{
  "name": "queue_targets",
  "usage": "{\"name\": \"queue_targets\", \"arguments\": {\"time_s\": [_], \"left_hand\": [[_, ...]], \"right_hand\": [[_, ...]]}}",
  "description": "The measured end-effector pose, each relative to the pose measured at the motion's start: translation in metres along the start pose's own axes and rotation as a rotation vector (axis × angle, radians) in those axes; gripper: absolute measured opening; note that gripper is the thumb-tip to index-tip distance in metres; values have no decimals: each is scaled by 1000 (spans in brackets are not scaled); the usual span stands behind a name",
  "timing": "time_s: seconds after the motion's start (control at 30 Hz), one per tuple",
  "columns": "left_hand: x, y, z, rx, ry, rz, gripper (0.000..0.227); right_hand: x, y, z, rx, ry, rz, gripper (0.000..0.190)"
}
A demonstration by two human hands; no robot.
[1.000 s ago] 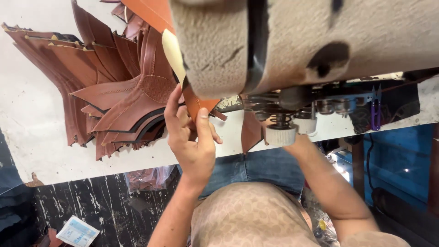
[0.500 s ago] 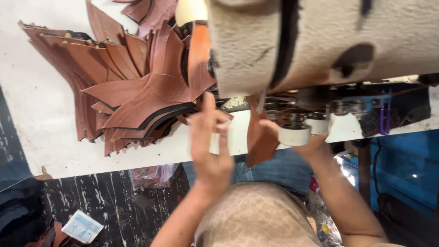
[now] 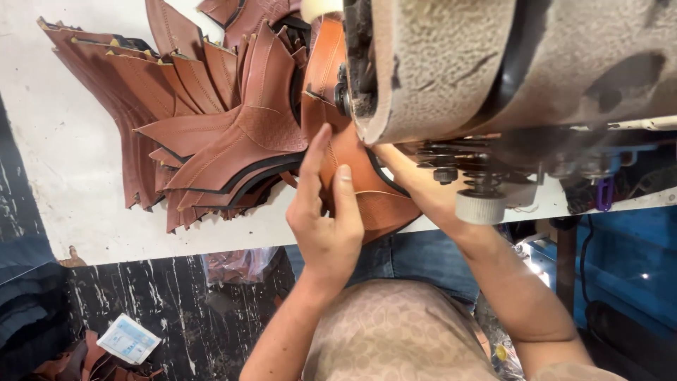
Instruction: Stitching together brown leather components for shoes using an industrial sewing machine.
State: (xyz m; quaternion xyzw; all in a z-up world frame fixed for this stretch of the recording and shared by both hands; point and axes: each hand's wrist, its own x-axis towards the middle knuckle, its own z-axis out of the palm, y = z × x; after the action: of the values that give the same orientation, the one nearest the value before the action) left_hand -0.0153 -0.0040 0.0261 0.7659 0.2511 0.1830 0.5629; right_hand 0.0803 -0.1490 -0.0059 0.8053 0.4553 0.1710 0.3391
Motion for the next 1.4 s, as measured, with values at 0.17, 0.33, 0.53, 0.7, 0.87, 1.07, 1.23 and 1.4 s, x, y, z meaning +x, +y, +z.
{"name": "queue_targets", "arguments": {"time_s": [0.17,0.33,0.53,0.7,0.87,1.07,1.23,1.4], "left_hand": [[12,-3,-1,40,13,155,37],[2,-3,-8,133,-65,178,11],[-5,-8,-21,236,-74,148,18],[16,-1,-30,242,-43,271,20],[57,8,-45,324,-125,363,20],[105,18,-60,384,-353,493,19],[137,23,-59,395,-482,587,17],[151,15,-54,282,-527,461,16]], "right_hand": [[-12,-5,8,168,80,64,46],[-14,-4,6,807,102,120,48],[-4,1,7,-707,120,-179,56],[-12,-2,15,295,16,89,52],[-6,8,5,1416,132,165,47],[9,13,-10,1774,29,329,37],[1,2,0,1521,153,211,55],[-14,-15,5,2138,-276,453,54]]}}
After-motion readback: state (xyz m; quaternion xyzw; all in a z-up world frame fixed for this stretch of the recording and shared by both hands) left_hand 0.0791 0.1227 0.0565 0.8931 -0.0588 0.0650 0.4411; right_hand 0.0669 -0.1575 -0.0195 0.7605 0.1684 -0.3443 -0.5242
